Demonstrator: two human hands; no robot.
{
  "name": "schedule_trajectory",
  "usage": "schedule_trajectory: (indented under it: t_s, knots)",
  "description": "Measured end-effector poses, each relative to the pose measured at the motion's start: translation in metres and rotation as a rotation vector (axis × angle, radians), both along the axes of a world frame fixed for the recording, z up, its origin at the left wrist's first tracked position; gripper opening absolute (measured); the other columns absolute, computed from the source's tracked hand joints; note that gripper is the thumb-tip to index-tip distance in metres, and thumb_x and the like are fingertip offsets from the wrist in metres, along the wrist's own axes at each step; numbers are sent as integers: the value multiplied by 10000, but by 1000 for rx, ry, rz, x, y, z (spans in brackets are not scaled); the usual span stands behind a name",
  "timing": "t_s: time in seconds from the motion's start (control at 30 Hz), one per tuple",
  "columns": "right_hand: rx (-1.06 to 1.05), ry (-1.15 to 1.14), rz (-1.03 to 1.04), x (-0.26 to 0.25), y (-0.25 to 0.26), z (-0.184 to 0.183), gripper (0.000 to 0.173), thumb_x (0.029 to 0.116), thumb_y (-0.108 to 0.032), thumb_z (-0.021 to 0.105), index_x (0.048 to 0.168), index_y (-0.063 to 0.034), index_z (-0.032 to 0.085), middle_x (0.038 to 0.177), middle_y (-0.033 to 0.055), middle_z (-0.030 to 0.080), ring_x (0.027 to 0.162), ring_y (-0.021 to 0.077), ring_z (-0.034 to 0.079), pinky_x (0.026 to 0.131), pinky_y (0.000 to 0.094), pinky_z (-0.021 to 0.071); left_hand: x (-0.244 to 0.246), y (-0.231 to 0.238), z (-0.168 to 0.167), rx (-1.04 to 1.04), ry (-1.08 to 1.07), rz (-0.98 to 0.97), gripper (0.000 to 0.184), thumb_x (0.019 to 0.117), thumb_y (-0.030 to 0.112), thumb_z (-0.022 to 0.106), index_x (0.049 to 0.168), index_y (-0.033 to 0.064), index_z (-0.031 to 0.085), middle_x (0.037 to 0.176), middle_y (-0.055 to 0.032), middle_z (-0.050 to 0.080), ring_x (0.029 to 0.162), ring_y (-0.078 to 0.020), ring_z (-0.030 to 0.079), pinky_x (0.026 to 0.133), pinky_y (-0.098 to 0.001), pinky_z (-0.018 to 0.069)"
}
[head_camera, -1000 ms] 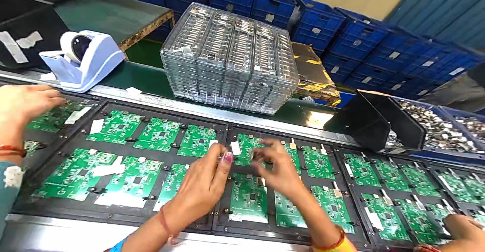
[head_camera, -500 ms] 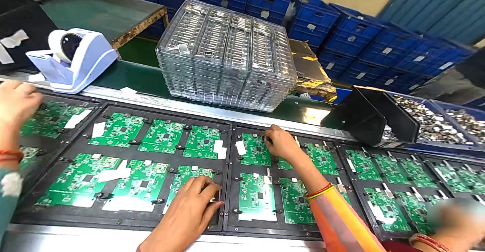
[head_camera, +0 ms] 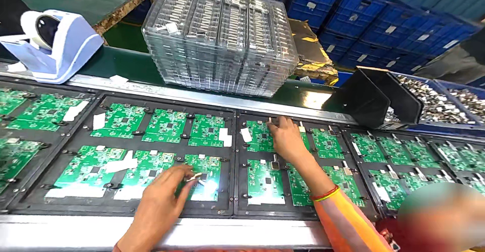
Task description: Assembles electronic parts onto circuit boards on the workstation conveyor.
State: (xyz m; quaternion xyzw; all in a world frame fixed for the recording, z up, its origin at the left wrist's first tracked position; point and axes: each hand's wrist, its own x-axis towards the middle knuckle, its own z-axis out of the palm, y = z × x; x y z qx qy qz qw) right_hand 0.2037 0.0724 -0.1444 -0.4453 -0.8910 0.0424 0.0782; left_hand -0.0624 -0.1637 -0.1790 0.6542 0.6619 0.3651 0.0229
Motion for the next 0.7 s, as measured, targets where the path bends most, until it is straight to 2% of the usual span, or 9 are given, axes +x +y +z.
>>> schedule_trajectory:
  t_s: [0.07, 0.17, 0.23, 0.33, 0.43, 0.5, 0.6, 0.67, 0.7]
  knots:
    - [-49, 64, 73, -17, -38, 14, 287, 967, -36, 602, 1231, 9, 707, 1296, 292, 609, 1210, 481, 585, 987, 641, 479, -1, -3, -1, 0, 91, 7, 277, 969, 285, 567, 953, 102, 774, 1062, -44, 761, 1036, -244, 719, 906, -430, 582]
    - [-61, 194, 326, -46, -103, 17, 245, 994, -194, 626, 1162, -65, 746, 1104, 150, 716, 1071, 336, 682, 933, 544, 536, 3, -6, 2, -59, 145, 0, 266, 968, 219, 551, 1028, 92, 778, 1110, -60, 760, 1075, -284, 719, 912, -474, 584]
    - [-42, 195, 447, -63, -136, 11, 282, 1006, -259, 615, 1138, -52, 753, 1030, 138, 724, 1010, 324, 696, 871, 515, 551, 7, -5, 6, -74, 150, -3, 250, 946, 176, 567, 1059, 73, 765, 1086, -78, 757, 1018, -293, 729, 871, -473, 596]
    - [113, 142, 483, -78, -158, -3, 182, 907, -97, 677, 1037, -1, 761, 967, 165, 720, 902, 327, 716, 745, 451, 583, 5, 1, 14, -51, 105, 14, 309, 925, 185, 590, 1163, 51, 733, 1054, -87, 744, 924, -282, 718, 811, -459, 592]
    - [-24, 203, 435, -76, -153, 0, 165, 893, -55, 671, 1026, 18, 736, 959, 194, 691, 884, 345, 705, 742, 460, 585, 2, 12, 23, -42, 19, 19, 420, 924, 382, 637, 1204, 72, 681, 972, -5, 736, 827, -148, 712, 741, -341, 610]
    - [-154, 301, 378, -70, -137, 8, 180, 901, -33, 649, 1059, 15, 719, 945, 186, 668, 872, 338, 697, 741, 472, 595, 3, 24, 30, -67, -55, -17, 451, 872, 453, 718, 1129, 91, 641, 860, 39, 708, 734, -88, 698, 670, -292, 605]
    - [-111, 417, 255, -57, -98, 18, 236, 881, -30, 676, 1113, 10, 698, 979, 175, 670, 860, 317, 692, 717, 474, 595, 9, 44, 35, -96, -91, -150, 257, 876, 271, 784, 996, 66, 687, 866, -22, 702, 759, -138, 705, 705, -348, 615]
    - [-63, 458, 154, -46, -76, 16, 311, 851, -13, 681, 1161, 15, 675, 994, 182, 651, 793, 305, 669, 654, 476, 574, 12, 57, 31, -145, -46, -268, 121, 919, 137, 731, 995, 45, 712, 963, -71, 710, 859, -186, 714, 797, -391, 617]
    - [-41, 481, 101, -41, -68, 12, 307, 837, -5, 676, 1143, 9, 683, 973, 171, 640, 743, 283, 651, 614, 456, 561, 14, 63, 29, -173, -24, -315, 91, 926, 89, 705, 1000, 38, 715, 1001, -89, 705, 892, -204, 708, 821, -401, 608]
